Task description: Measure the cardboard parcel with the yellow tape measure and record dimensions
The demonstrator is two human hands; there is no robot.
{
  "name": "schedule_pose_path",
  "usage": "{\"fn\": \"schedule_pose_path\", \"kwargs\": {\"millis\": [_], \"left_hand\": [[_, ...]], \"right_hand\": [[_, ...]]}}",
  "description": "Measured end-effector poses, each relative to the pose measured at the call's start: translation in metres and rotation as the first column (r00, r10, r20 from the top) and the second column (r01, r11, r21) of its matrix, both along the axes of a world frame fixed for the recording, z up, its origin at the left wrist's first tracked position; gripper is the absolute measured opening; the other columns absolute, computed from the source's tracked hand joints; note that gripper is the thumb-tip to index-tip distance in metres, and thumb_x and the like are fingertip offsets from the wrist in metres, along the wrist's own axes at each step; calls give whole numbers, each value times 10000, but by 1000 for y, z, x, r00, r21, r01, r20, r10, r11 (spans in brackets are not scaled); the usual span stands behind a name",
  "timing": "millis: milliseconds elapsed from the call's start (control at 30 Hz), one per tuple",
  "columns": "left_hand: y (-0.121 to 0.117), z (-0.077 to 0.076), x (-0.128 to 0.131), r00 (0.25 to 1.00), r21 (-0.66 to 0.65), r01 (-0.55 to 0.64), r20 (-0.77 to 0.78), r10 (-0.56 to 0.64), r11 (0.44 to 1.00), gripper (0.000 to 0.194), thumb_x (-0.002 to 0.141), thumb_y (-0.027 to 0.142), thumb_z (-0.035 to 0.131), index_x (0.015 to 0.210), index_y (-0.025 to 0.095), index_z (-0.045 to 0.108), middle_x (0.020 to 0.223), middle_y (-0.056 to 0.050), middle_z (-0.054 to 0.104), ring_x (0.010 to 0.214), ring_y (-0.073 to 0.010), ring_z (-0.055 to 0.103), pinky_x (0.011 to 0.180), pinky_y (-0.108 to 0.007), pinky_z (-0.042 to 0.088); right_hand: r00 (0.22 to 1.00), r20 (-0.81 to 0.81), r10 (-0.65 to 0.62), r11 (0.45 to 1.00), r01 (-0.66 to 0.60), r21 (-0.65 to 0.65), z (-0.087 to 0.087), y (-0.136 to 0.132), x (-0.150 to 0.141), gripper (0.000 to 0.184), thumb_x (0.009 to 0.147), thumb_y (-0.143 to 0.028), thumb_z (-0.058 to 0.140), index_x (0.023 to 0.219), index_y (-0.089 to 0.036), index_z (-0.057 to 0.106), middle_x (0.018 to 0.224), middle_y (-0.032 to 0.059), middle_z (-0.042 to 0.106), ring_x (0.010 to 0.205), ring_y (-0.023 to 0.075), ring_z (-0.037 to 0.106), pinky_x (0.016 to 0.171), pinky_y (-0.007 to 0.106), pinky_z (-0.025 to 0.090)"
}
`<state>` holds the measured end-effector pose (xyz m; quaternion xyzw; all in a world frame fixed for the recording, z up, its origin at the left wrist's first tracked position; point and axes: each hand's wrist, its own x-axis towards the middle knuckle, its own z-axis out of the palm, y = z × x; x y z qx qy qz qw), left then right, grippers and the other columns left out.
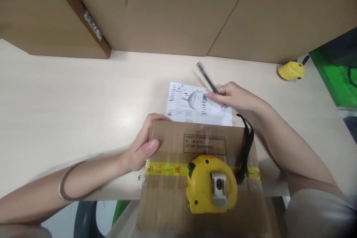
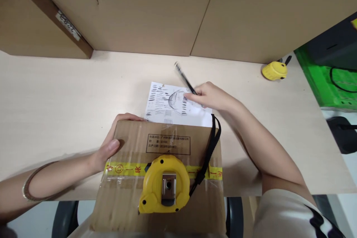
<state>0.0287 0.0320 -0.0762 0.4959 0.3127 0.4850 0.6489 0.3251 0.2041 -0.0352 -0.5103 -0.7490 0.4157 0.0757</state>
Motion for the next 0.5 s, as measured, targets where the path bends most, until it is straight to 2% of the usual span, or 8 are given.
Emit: {"fn": "schedule_pose_path", "kwargs": {"millis": [33, 100, 167, 200, 267, 333, 400, 500], "left_hand": [[-1, 0, 0, 1000, -4, -15, 0, 15, 1000, 517, 976, 597, 589, 1403, 312, 527, 1321, -108, 595, 1080, -293, 627, 868, -455, 597], [-1, 3, 1, 998, 12, -60, -9, 60, 998, 538, 982, 560, 600, 1458, 324, 514, 1357, -100, 586, 1159, -296, 611, 934, -456, 593], [1, 6, 2, 994, 116, -100, -21, 103, 988, 506, 1005, 489, 584, 1490, 355, 530, 1394, -80, 590, 1249, -290, 584, 1012, -454, 574], [3, 8, 2, 993, 187, -112, -26, 119, 976, 483, 1022, 442, 562, 1501, 385, 537, 1408, -63, 598, 1283, -280, 575, 1046, -454, 564], [7, 11, 1, 988, 341, -120, -48, 145, 932, 459, 1047, 367, 524, 1501, 423, 559, 1425, -37, 617, 1330, -260, 564, 1115, -463, 539], [11, 12, -1, 982, 455, -99, -101, 161, 885, 398, 1064, 330, 494, 1426, 387, 651, 1421, -41, 631, 1354, -252, 558, 1166, -473, 515], [14, 11, -4, 979, 506, -56, -144, 148, 861, 363, 1082, 341, 450, 1301, 318, 738, 1409, -66, 634, 1349, -256, 567, 1180, -489, 512], [15, 8, -7, 987, 476, -21, -129, 93, 879, 437, 1101, 421, 363, 1239, 290, 757, 1397, -87, 619, 1326, -271, 584, 1156, -522, 541]], "right_hand": [[986, 165, 28, 998, -36, 47, 4, -4, 2, 613, 937, -535, 673, 498, -217, 388, 470, -7, 405, 479, 114, 355, 564, 327, 261], [878, 478, 17, 985, -96, 142, 10, -12, 6, 601, 972, -512, 626, 496, -216, 410, 482, 5, 396, 498, 136, 340, 592, 340, 240], [779, 625, -48, 974, -101, 201, 14, -21, 8, 549, 976, -519, 613, 536, -219, 481, 526, 32, 471, 535, 166, 396, 610, 347, 232], [765, 638, -89, 967, -86, 238, 17, -27, 9, 517, 971, -535, 616, 574, -218, 518, 571, 51, 534, 557, 179, 434, 610, 347, 228], [803, 572, -165, 932, -63, 358, 29, -43, 13, 468, 992, -570, 571, 687, -214, 590, 733, 82, 668, 638, 205, 537, 610, 348, 269], [918, 347, -194, 854, -16, 521, 47, -65, 15, 411, 1043, -549, 492, 865, -221, 663, 911, 81, 734, 756, 218, 629, 651, 358, 385], [993, 96, -73, 780, -3, 625, 66, -91, 15, 418, 1090, -528, 395, 1162, -241, 690, 1094, 93, 735, 924, 239, 685, 780, 396, 511], [958, 86, 275, 696, -260, 670, 78, -127, 6, 730, 1035, -691, 406, 1565, -193, 472, 1512, 197, 562, 1351, 361, 587, 1057, 530, 540]]}}
